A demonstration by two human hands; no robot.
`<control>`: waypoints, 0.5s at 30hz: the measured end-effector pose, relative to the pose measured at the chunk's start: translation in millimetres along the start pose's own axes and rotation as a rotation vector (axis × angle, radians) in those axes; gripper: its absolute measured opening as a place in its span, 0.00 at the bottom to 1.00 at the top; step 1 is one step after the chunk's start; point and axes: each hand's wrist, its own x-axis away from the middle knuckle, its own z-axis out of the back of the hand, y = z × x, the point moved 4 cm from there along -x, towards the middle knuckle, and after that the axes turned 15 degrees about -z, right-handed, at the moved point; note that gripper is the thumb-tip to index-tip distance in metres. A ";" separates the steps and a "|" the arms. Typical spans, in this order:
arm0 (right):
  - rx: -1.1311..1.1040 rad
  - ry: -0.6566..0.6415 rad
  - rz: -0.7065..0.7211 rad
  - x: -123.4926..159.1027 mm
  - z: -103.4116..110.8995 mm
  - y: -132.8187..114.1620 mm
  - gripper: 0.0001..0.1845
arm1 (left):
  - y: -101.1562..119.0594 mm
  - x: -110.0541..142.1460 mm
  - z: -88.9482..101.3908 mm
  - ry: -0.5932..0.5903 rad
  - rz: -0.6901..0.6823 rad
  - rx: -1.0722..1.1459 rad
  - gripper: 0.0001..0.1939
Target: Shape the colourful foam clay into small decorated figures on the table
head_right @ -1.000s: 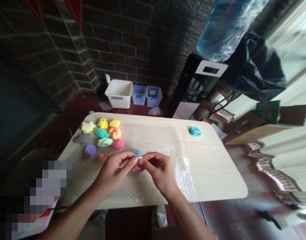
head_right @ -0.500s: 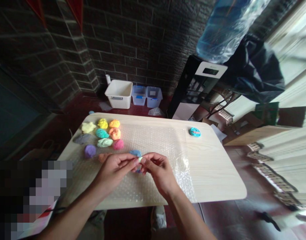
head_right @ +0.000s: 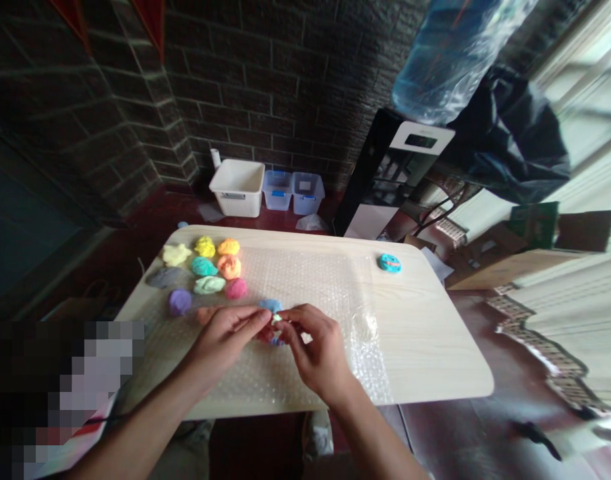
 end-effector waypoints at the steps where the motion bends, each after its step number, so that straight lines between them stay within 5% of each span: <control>1: 0.074 0.018 0.049 1.1 0.1 -2.8 0.11 | -0.7 0.4 0.3 0.013 0.018 0.014 0.17; 5: 0.163 0.073 0.127 5.2 -1.5 -6.9 0.10 | -3.8 2.4 -0.2 0.042 0.083 0.068 0.15; 11: -0.260 0.012 -0.214 1.5 -3.0 13.2 0.08 | 4.1 0.1 -0.3 0.019 0.000 0.022 0.12; 15: -0.383 -0.047 -0.302 -1.7 -4.6 17.5 0.09 | 4.2 1.3 2.3 -0.042 -0.076 -0.122 0.12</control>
